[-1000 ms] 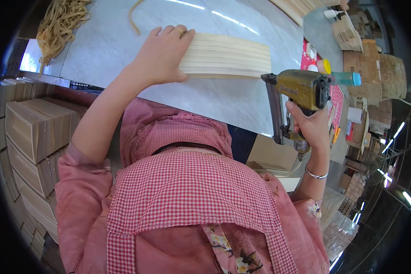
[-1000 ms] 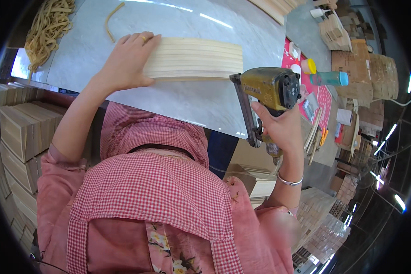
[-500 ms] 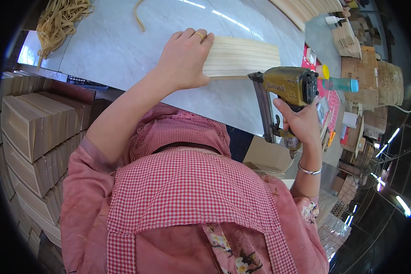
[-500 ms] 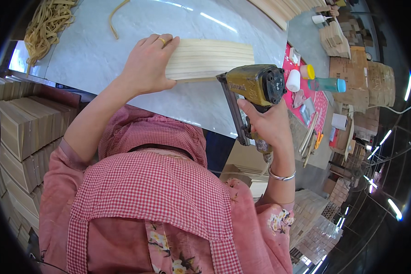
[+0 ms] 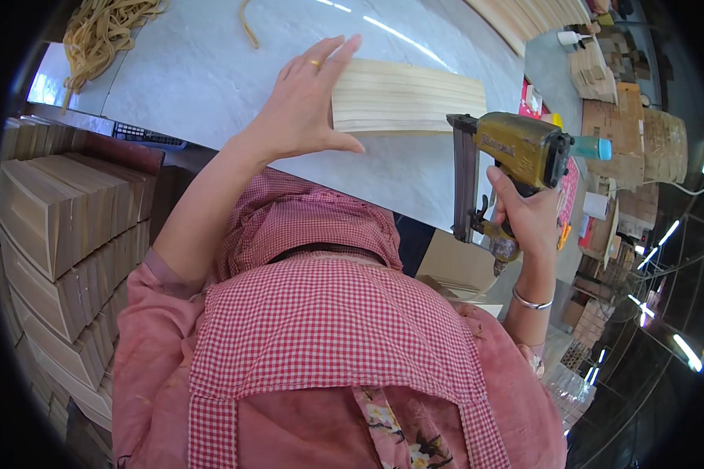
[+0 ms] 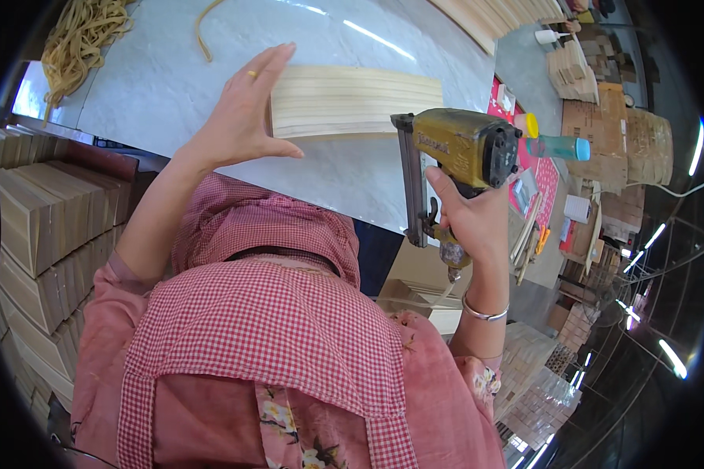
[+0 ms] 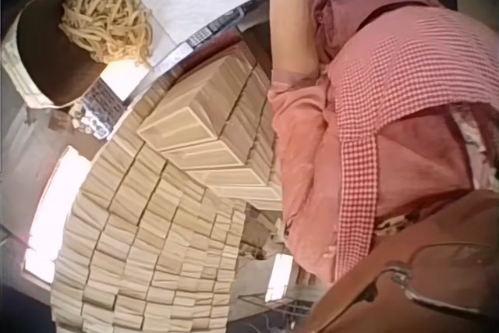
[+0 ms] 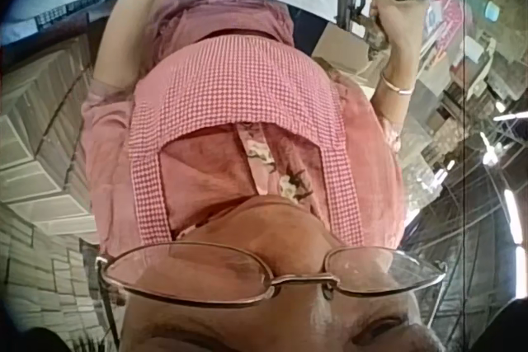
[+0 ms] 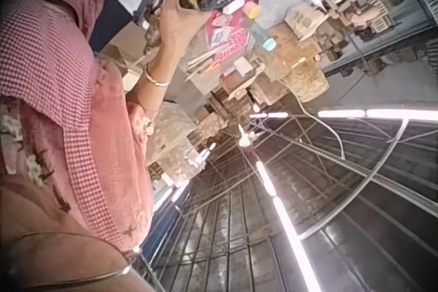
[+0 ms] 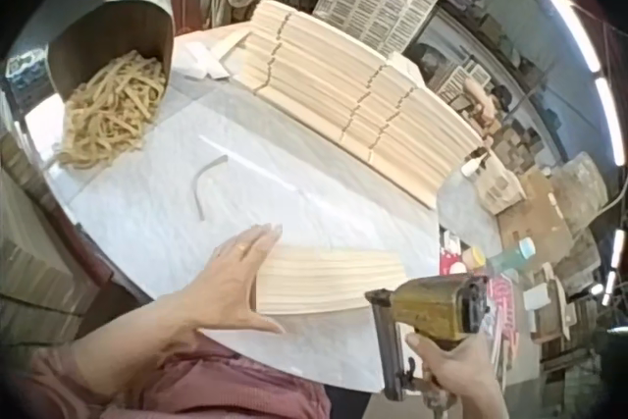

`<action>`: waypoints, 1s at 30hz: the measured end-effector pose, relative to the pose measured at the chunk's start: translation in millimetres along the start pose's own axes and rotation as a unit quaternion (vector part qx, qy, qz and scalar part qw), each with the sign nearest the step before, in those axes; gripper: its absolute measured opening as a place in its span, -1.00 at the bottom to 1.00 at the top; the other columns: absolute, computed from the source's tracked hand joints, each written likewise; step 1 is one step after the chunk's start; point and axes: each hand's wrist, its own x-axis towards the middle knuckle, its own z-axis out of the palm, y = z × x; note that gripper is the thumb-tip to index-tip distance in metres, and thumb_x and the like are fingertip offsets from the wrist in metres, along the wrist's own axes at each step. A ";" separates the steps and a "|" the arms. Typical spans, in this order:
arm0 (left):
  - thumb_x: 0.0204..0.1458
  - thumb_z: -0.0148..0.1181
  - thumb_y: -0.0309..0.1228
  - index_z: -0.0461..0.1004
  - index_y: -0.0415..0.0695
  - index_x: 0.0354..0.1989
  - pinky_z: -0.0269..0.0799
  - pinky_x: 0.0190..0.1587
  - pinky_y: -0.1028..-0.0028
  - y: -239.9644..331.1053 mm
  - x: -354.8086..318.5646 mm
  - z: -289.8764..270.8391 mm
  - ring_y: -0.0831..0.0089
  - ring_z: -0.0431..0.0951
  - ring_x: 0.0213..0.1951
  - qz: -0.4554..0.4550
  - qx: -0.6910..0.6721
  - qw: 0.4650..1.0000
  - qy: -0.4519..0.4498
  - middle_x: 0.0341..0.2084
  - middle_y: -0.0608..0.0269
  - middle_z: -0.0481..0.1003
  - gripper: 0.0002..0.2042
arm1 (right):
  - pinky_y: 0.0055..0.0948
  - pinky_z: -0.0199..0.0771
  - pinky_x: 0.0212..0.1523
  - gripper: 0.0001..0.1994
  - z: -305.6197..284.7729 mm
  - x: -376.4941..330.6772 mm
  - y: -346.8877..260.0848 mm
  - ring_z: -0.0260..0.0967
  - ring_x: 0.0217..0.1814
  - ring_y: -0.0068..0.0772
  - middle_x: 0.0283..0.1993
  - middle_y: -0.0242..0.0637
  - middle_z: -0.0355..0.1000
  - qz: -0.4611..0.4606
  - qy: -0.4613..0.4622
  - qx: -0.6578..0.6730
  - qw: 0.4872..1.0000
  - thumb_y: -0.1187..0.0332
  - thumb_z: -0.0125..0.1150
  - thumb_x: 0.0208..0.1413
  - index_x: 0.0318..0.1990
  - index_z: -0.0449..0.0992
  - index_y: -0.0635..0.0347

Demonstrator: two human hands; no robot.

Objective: Assemble wooden boxes using a nail gun and glue.

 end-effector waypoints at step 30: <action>-0.40 0.64 -0.12 0.00 -0.10 0.50 0.02 0.45 0.18 -27.2 -19.4 17.1 0.25 0.19 0.43 -0.018 -0.071 0.996 0.057 0.39 0.19 0.24 0.21 | -0.47 0.54 -0.37 -0.69 81.9 -40.3 -38.1 0.54 -0.36 -0.42 -0.24 -0.20 0.64 -0.030 -0.077 -0.046 0.996 0.43 0.45 0.07 -0.08 0.57 0.40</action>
